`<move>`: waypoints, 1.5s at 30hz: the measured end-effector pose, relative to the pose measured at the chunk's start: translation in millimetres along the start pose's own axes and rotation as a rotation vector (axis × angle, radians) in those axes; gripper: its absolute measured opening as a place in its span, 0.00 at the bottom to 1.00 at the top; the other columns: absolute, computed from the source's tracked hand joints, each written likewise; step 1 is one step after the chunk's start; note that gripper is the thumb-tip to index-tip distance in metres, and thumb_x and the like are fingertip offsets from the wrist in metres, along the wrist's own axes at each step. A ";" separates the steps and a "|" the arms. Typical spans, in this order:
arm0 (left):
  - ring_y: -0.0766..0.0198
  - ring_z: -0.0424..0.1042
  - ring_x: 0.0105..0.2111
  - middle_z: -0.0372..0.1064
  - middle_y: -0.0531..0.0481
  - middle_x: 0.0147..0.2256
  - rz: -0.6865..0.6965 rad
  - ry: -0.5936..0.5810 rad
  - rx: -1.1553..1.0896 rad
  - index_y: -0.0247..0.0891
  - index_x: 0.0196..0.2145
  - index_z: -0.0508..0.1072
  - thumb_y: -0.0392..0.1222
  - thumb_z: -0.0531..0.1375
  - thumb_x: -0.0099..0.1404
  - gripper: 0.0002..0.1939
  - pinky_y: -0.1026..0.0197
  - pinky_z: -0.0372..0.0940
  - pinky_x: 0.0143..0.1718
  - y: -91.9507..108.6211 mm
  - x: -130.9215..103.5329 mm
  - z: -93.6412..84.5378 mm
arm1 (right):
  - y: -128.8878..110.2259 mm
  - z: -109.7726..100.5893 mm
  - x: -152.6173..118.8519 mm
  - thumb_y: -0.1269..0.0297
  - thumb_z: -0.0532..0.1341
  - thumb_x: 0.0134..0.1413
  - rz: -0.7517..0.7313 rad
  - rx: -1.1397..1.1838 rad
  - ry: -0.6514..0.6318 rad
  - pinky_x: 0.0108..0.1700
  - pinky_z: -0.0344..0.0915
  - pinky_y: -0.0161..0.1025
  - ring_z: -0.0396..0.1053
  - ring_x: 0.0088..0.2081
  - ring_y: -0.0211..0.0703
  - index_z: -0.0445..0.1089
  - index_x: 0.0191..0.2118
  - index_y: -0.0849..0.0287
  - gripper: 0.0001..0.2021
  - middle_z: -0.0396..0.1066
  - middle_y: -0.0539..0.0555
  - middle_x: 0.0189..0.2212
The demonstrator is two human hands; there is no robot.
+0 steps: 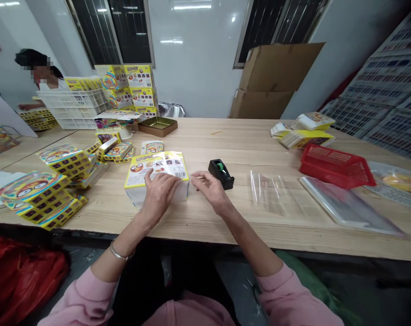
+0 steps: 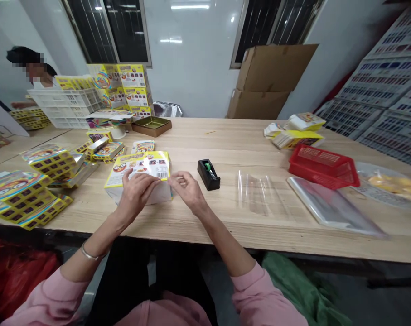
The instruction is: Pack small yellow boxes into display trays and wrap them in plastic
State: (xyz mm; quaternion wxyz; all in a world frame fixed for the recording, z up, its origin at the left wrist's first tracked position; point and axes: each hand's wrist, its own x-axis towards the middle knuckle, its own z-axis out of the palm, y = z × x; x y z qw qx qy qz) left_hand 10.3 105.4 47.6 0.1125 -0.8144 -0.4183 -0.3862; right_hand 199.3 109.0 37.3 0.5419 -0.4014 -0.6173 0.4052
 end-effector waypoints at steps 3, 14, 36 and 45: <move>0.56 0.76 0.41 0.79 0.49 0.36 -0.117 -0.033 -0.164 0.41 0.36 0.77 0.41 0.59 0.69 0.06 0.42 0.56 0.58 -13.4 6.1 -3.9 | -5.3 -10.1 12.3 0.57 0.68 0.50 -0.101 -0.044 -0.154 0.38 0.67 0.39 0.67 0.30 0.38 0.63 0.61 0.53 0.32 0.71 0.48 0.32; 0.60 0.77 0.35 0.78 0.51 0.31 -0.328 -0.092 -0.471 0.40 0.40 0.71 0.46 0.60 0.67 0.08 0.55 0.69 0.43 -19.1 16.6 -10.5 | -9.1 7.9 40.4 0.56 0.62 0.56 -0.085 -0.040 -0.280 0.34 0.63 0.35 0.68 0.32 0.38 0.75 0.33 0.60 0.12 0.74 0.51 0.31; 0.57 0.75 0.41 0.78 0.51 0.35 0.098 0.114 0.221 0.41 0.35 0.74 0.35 0.57 0.69 0.07 0.34 0.35 0.65 -3.2 19.4 -10.6 | -1.9 18.8 31.2 0.63 0.57 0.61 -0.404 -0.215 -0.183 0.43 0.66 0.40 0.70 0.37 0.42 0.71 0.31 0.56 0.09 0.72 0.53 0.32; 0.52 0.72 0.46 0.78 0.48 0.42 0.075 0.125 0.275 0.43 0.46 0.74 0.38 0.58 0.70 0.09 0.33 0.39 0.62 -0.8 2.8 -12.7 | -5.3 18.2 31.5 0.64 0.55 0.63 -0.384 -0.195 -0.204 0.46 0.66 0.39 0.70 0.40 0.41 0.70 0.32 0.57 0.10 0.71 0.53 0.34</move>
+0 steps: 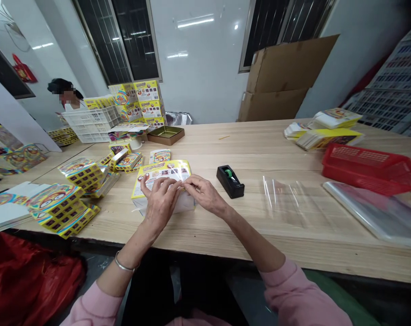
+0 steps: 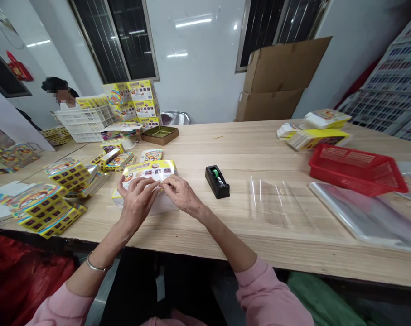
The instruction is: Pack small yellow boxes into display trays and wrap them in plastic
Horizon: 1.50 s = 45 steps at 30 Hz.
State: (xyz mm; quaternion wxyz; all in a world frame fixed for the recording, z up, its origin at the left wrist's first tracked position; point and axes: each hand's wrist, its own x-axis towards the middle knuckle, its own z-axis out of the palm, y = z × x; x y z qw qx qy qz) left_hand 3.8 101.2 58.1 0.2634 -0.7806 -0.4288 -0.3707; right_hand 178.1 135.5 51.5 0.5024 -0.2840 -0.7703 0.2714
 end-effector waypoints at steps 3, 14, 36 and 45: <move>0.52 0.72 0.46 0.79 0.49 0.42 0.002 -0.019 0.001 0.45 0.46 0.75 0.38 0.58 0.70 0.09 0.32 0.36 0.63 0.7 -1.7 1.2 | -2.0 -0.1 0.4 0.64 0.54 0.65 -0.052 -0.044 -0.005 0.47 0.66 0.40 0.70 0.41 0.42 0.71 0.34 0.57 0.10 0.71 0.54 0.35; 0.57 0.75 0.43 0.78 0.46 0.41 -0.305 -0.053 -0.389 0.41 0.40 0.75 0.43 0.56 0.70 0.09 0.47 0.61 0.55 -10.2 6.4 -0.5 | 3.3 -0.6 -3.3 0.62 0.57 0.62 -0.029 0.002 0.039 0.40 0.67 0.39 0.70 0.38 0.42 0.74 0.34 0.56 0.09 0.73 0.54 0.35; 0.60 0.74 0.32 0.79 0.51 0.32 -0.252 -0.402 -0.480 0.42 0.33 0.78 0.45 0.57 0.68 0.11 0.53 0.63 0.44 -12.4 3.9 -18.7 | -20.4 53.7 -39.3 0.67 0.57 0.61 0.169 -0.110 0.372 0.39 0.71 0.42 0.73 0.35 0.46 0.70 0.35 0.56 0.05 0.74 0.58 0.36; 0.61 0.74 0.34 0.79 0.52 0.33 -0.082 -0.413 -0.350 0.42 0.36 0.76 0.41 0.54 0.71 0.11 0.49 0.51 0.52 -7.2 0.0 -15.8 | -15.6 53.8 -40.2 0.70 0.53 0.58 0.172 -0.271 0.371 0.34 0.63 0.41 0.67 0.29 0.44 0.61 0.25 0.54 0.11 0.68 0.53 0.25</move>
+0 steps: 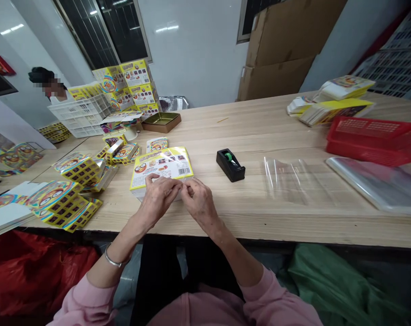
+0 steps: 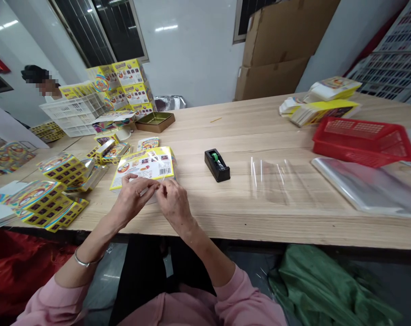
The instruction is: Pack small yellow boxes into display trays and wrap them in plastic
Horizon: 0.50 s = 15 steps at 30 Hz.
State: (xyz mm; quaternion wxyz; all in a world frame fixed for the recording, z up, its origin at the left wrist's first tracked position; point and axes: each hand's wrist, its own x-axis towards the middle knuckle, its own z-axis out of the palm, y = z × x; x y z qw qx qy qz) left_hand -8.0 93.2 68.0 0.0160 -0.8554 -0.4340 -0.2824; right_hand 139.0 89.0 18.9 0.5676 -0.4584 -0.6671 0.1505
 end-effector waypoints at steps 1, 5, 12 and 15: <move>0.61 0.74 0.33 0.79 0.52 0.33 -0.008 0.003 -0.012 0.42 0.36 0.76 0.41 0.54 0.71 0.10 0.49 0.51 0.53 0.3 -0.2 1.3 | 0.1 -0.4 0.1 0.70 0.53 0.57 0.009 0.004 0.009 0.33 0.63 0.40 0.66 0.28 0.44 0.60 0.25 0.54 0.10 0.68 0.53 0.25; 0.63 0.74 0.32 0.78 0.54 0.32 -0.047 -0.003 -0.094 0.41 0.35 0.75 0.41 0.54 0.71 0.10 0.49 0.51 0.54 1.4 -0.7 6.5 | 2.6 -0.6 -0.3 0.70 0.53 0.56 0.041 0.054 0.036 0.31 0.61 0.38 0.64 0.26 0.41 0.60 0.24 0.54 0.10 0.67 0.52 0.25; 0.62 0.75 0.35 0.79 0.53 0.33 -0.117 0.046 -0.063 0.41 0.34 0.74 0.42 0.54 0.70 0.11 0.52 0.54 0.53 4.5 0.8 -2.5 | 13.3 -8.2 -5.4 0.68 0.54 0.55 0.170 0.057 0.102 0.31 0.63 0.37 0.66 0.26 0.40 0.63 0.24 0.56 0.09 0.67 0.51 0.23; 0.62 0.75 0.35 0.78 0.54 0.33 -0.100 0.032 -0.059 0.41 0.35 0.74 0.41 0.53 0.71 0.10 0.50 0.52 0.55 5.3 -0.3 -3.6 | 5.2 -13.5 -7.6 0.59 0.58 0.58 0.257 0.171 0.074 0.31 0.67 0.36 0.70 0.26 0.39 0.69 0.34 0.58 0.09 0.73 0.53 0.30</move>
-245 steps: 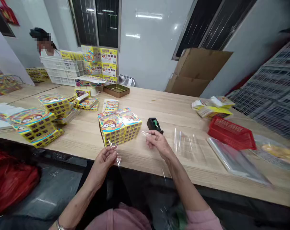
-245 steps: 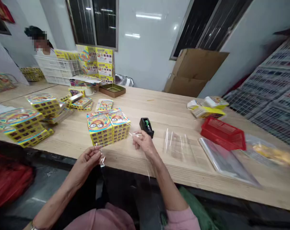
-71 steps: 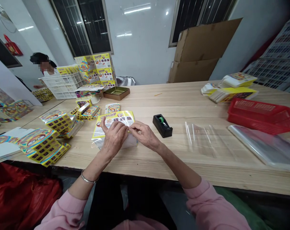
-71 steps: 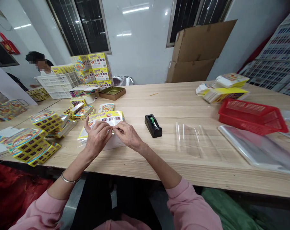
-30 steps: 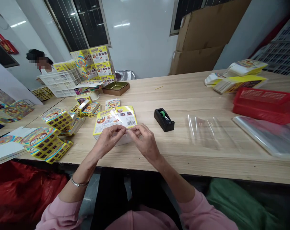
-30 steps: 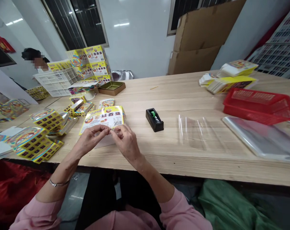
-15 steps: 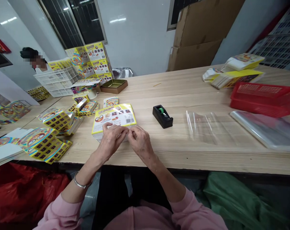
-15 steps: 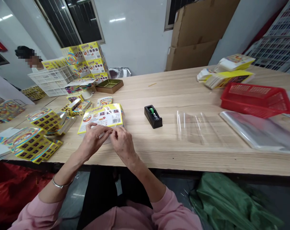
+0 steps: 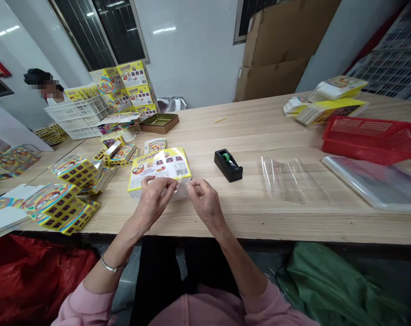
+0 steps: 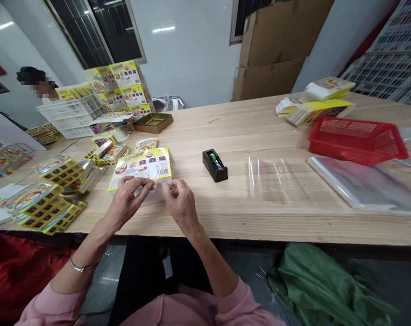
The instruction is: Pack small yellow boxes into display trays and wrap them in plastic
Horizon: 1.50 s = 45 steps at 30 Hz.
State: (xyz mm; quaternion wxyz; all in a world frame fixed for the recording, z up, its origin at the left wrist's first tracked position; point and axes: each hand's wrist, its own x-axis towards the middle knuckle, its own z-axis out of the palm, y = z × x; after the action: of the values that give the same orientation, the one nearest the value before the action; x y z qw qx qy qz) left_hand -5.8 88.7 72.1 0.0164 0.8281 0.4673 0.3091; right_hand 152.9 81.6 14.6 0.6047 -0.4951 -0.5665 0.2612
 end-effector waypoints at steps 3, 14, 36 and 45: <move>0.63 0.75 0.34 0.78 0.54 0.34 0.031 -0.007 -0.011 0.41 0.36 0.74 0.40 0.54 0.71 0.09 0.49 0.51 0.55 -0.2 -1.4 4.2 | -9.0 3.8 -3.0 0.55 0.61 0.57 -0.035 0.020 0.017 0.34 0.70 0.37 0.72 0.28 0.40 0.71 0.40 0.59 0.13 0.75 0.55 0.34; 0.62 0.74 0.36 0.78 0.53 0.35 0.087 0.049 0.015 0.41 0.36 0.73 0.39 0.54 0.71 0.08 0.48 0.50 0.57 -0.9 -2.5 14.2 | -7.1 22.4 2.3 0.62 0.54 0.58 -0.116 -0.020 0.113 0.33 0.67 0.38 0.70 0.26 0.42 0.71 0.31 0.58 0.10 0.74 0.54 0.25; 0.55 0.73 0.44 0.76 0.46 0.43 0.234 0.056 0.265 0.41 0.46 0.73 0.37 0.55 0.72 0.09 0.43 0.51 0.54 6.4 -6.1 13.1 | 5.4 12.7 -7.1 0.63 0.53 0.60 -0.148 0.011 -0.001 0.29 0.62 0.35 0.64 0.25 0.38 0.70 0.32 0.58 0.11 0.70 0.52 0.27; 0.57 0.74 0.40 0.77 0.49 0.35 0.164 0.184 0.212 0.40 0.35 0.72 0.37 0.55 0.70 0.07 0.43 0.48 0.58 7.4 -5.0 16.9 | 17.7 22.2 -6.6 0.63 0.54 0.54 0.061 0.080 -0.090 0.25 0.62 0.33 0.61 0.21 0.36 0.65 0.26 0.56 0.08 0.62 0.46 0.18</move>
State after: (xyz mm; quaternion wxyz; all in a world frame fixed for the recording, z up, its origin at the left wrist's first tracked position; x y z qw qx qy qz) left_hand 6.9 85.1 58.2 -0.1392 0.8287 0.4277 0.3331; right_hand 134.8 89.1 -7.0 0.5896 -0.4753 -0.5670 0.3240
